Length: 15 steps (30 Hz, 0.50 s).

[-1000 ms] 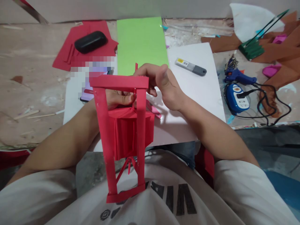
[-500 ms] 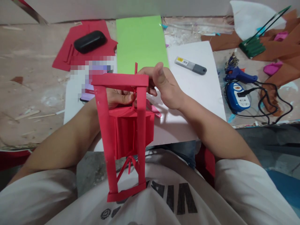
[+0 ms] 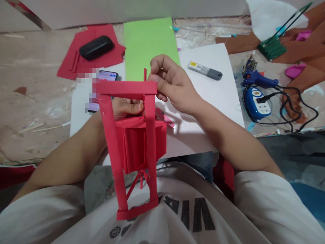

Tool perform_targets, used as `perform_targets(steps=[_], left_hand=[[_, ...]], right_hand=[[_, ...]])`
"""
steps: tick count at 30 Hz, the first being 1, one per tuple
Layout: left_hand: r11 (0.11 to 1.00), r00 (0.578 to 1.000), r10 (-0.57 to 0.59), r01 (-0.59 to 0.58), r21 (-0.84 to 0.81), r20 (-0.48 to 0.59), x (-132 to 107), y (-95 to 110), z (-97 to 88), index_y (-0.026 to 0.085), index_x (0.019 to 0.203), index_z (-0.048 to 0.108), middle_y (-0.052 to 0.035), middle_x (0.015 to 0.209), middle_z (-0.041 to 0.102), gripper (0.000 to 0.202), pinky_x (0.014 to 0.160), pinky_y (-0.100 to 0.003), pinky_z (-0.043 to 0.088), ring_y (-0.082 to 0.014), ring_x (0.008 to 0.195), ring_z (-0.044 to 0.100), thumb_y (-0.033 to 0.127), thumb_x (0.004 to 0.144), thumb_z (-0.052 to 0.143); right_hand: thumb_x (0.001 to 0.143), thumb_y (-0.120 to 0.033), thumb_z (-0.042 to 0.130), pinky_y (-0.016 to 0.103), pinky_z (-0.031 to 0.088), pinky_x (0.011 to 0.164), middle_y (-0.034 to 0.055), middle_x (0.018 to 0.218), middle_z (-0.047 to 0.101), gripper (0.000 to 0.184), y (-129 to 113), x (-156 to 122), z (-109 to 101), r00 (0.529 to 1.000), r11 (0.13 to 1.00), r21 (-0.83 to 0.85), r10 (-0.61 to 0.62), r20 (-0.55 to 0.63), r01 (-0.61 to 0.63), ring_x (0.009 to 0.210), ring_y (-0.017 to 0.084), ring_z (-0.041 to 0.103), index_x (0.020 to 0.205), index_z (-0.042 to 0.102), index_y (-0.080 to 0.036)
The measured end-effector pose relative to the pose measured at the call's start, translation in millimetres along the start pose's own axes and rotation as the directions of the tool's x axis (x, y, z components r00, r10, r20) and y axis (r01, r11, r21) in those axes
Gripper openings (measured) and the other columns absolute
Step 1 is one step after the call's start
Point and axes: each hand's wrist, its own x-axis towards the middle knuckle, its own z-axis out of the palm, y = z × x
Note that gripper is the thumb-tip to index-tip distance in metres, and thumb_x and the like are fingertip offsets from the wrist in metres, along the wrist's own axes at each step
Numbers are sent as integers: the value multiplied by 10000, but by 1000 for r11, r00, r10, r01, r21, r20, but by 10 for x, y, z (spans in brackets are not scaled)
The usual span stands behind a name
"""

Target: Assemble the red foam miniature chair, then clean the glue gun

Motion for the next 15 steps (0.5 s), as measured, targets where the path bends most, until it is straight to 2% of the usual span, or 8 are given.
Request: perform_targets(steps=[3, 6, 8, 12, 15], left_hand=[[995, 998, 66, -66, -75, -5, 2, -25, 37, 143, 937, 838, -92, 852, 855, 400, 937, -397, 765, -243, 841, 851, 443, 896, 1099], [988, 996, 94, -94, -121, -9, 13, -43, 79, 152, 942, 821, -77, 825, 845, 376, 908, -383, 763, -236, 816, 851, 402, 899, 1098], [990, 996, 89, -89, -108, -3, 21, -41, 94, 170, 965, 822, -65, 813, 842, 392, 887, -375, 759, -240, 814, 858, 432, 892, 1103], [997, 998, 53, -54, -52, -34, 32, -35, 89, 198, 913, 831, -45, 808, 830, 494, 834, -372, 744, -250, 814, 854, 568, 807, 1140], [997, 998, 29, -33, -67, -62, 33, -47, 76, 176, 845, 838, -76, 835, 841, 511, 831, -369, 736, -250, 824, 845, 575, 782, 1150]], right_hand=[[765, -708, 1114, 284, 376, 528, -83, 746, 586, 690, 39, 17, -1, 999, 999, 23, -26, -45, 27, 574, 100, 422, 925, 588, -292], [829, -738, 1065, 279, 374, 515, -68, 737, 603, 657, 62, 5, -7, 997, 1000, -19, -26, -74, 24, 582, 111, 473, 927, 596, -289], [860, -769, 1031, 283, 372, 498, -65, 710, 599, 652, 64, -9, -12, 998, 998, -56, 0, -66, -4, 570, 117, 485, 914, 593, -289], [839, -817, 1025, 281, 342, 467, -69, 623, 599, 690, 38, -33, 4, 1000, 996, -83, 17, 26, -14, 510, 107, 477, 840, 595, -277], [939, -841, 931, 272, 340, 467, -68, 556, 594, 686, 12, -45, 35, 999, 997, -72, -7, 43, 10, 451, 90, 445, 773, 605, -261]])
